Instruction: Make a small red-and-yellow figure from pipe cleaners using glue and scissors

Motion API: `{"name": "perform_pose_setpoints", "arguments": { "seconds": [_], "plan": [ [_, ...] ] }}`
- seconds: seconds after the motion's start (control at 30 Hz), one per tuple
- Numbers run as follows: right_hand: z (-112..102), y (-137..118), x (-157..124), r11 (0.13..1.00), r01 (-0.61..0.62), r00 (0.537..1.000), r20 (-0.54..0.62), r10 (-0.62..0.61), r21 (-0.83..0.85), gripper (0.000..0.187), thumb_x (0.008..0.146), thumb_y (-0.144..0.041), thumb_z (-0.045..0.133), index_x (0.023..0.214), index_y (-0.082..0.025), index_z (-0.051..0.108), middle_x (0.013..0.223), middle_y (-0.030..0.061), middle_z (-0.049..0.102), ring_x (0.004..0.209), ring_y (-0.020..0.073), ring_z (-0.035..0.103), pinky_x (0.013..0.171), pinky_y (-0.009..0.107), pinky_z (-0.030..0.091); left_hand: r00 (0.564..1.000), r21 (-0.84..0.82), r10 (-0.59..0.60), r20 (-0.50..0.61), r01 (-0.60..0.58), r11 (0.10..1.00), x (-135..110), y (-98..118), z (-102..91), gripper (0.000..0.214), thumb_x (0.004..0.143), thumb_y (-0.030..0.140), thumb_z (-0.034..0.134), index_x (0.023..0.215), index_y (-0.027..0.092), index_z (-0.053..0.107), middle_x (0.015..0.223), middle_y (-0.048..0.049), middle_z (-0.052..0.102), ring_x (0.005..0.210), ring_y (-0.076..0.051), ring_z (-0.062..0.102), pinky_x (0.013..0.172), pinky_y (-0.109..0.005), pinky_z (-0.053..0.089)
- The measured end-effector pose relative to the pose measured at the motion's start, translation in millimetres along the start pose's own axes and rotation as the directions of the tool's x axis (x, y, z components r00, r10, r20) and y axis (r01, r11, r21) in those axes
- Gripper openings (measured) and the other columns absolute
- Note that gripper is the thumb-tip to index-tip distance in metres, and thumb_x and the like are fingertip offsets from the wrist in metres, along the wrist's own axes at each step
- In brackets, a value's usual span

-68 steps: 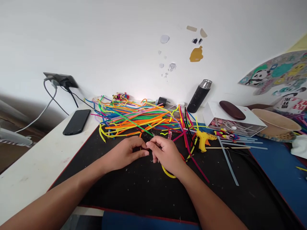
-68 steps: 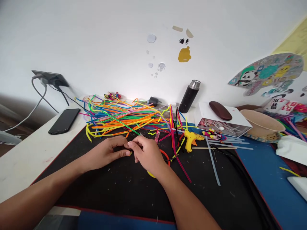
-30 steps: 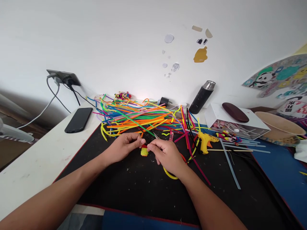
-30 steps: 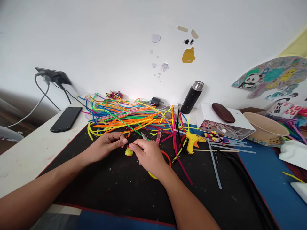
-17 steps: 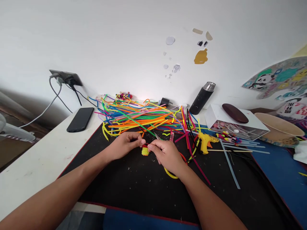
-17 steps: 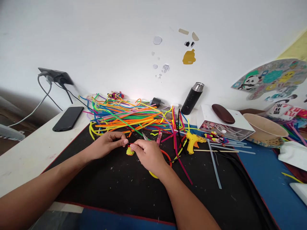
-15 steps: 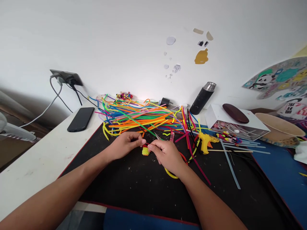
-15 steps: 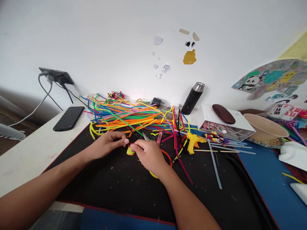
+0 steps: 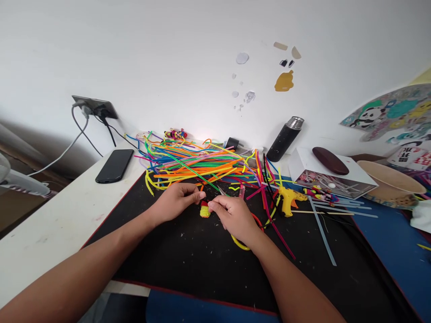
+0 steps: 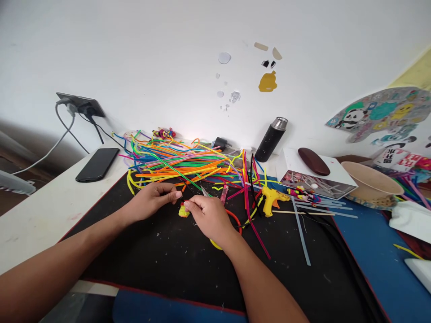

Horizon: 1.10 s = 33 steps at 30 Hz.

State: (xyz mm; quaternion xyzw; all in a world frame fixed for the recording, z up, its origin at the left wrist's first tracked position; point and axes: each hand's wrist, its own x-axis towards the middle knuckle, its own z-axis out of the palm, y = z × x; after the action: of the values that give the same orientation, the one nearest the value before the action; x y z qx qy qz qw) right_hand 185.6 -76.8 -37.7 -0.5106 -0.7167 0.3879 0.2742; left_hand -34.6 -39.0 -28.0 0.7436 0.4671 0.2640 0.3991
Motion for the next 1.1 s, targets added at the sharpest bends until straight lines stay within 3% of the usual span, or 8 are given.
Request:
{"name": "perform_pose_setpoints", "arguments": {
  "seconds": [0.1, 0.2, 0.3, 0.43, 0.63, 0.93, 1.1],
  "plan": [
    [-2, 4, 0, 0.999, 0.003, 0.999, -0.036, -0.002, 0.033, 0.032, 0.103, -0.04, 0.055, 0.083, -0.022, 0.073, 0.043, -0.007, 0.047, 0.044, 0.0142, 0.052, 0.055, 0.026, 0.038, 0.999, -0.173, -0.039, -0.029, 0.033, 0.984, 3, -6, -4.9, 0.058, 0.092, 0.07, 0.056, 0.07, 0.018, 0.061, 0.057, 0.0047, 0.041, 0.054, -0.011, 0.035, 0.052, -0.025, 0.028],
    [-4, 7, 1, 0.998, -0.012, 0.998, -0.058, 0.016, 0.063, 0.031, 0.102, -0.04, 0.055, 0.082, -0.021, 0.07, 0.045, -0.007, 0.048, 0.043, 0.0134, 0.051, 0.053, 0.026, 0.038, 0.996, -0.27, -0.042, -0.08, 0.019, 0.963, 4, -10, -7.3, 0.053, 0.091, 0.068, 0.062, 0.083, 0.016, 0.069, 0.065, 0.0014, 0.056, 0.059, -0.013, 0.046, 0.057, -0.025, 0.038],
    [-3, 8, 1, 0.994, -0.024, 0.999, -0.043, 0.029, 0.102, 0.033, 0.103, -0.041, 0.054, 0.081, -0.021, 0.068, 0.045, -0.0077, 0.047, 0.04, 0.0124, 0.049, 0.05, 0.025, 0.037, 0.999, -0.303, 0.0, -0.037, -0.011, 0.953, 2, -10, -4.3, 0.042, 0.087, 0.057, 0.073, 0.099, 0.016, 0.074, 0.084, -0.004, 0.071, 0.074, -0.017, 0.06, 0.07, -0.028, 0.049],
    [0, 7, 0, 0.983, -0.044, 0.999, -0.02, 0.048, 0.181, 0.034, 0.103, -0.044, 0.053, 0.082, -0.021, 0.066, 0.044, -0.0086, 0.046, 0.038, 0.0117, 0.047, 0.047, 0.024, 0.036, 0.998, -0.347, 0.007, 0.061, 0.014, 0.938, -1, -6, 1.5, 0.032, 0.084, 0.045, 0.078, 0.098, 0.017, 0.073, 0.094, -0.0057, 0.076, 0.087, -0.021, 0.07, 0.083, -0.033, 0.055],
    [3, 7, 0, 0.977, -0.046, 0.998, -0.033, 0.054, 0.207, 0.035, 0.103, -0.045, 0.054, 0.081, -0.021, 0.065, 0.043, -0.0085, 0.047, 0.037, 0.0114, 0.047, 0.048, 0.023, 0.037, 0.997, -0.247, 0.038, 0.071, -0.019, 0.969, -1, -6, 2.7, 0.023, 0.089, 0.041, 0.072, 0.089, 0.018, 0.071, 0.085, -0.0026, 0.074, 0.079, -0.018, 0.068, 0.075, -0.028, 0.052],
    [5, 8, 1, 0.969, -0.076, 0.997, 0.013, 0.075, 0.237, 0.031, 0.104, -0.045, 0.053, 0.087, -0.021, 0.065, 0.049, -0.0082, 0.048, 0.041, 0.0119, 0.049, 0.049, 0.024, 0.038, 0.998, -0.143, 0.034, 0.061, -0.025, 0.989, -2, -5, 2.5, 0.029, 0.092, 0.044, 0.067, 0.085, 0.017, 0.074, 0.082, -0.0025, 0.074, 0.075, -0.017, 0.063, 0.07, -0.026, 0.046],
    [5, 7, -1, 0.998, 0.031, 0.997, -0.063, -0.035, -0.056, 0.023, 0.103, -0.041, 0.057, 0.097, -0.023, 0.071, 0.07, -0.0016, 0.067, 0.061, 0.0159, 0.062, 0.06, 0.026, 0.041, 0.995, -0.073, 0.011, 0.099, -0.004, 0.997, -4, -3, 3.0, 0.031, 0.093, 0.045, 0.066, 0.086, 0.017, 0.076, 0.078, -0.0023, 0.073, 0.07, -0.016, 0.061, 0.066, -0.025, 0.044]
  ]
}}
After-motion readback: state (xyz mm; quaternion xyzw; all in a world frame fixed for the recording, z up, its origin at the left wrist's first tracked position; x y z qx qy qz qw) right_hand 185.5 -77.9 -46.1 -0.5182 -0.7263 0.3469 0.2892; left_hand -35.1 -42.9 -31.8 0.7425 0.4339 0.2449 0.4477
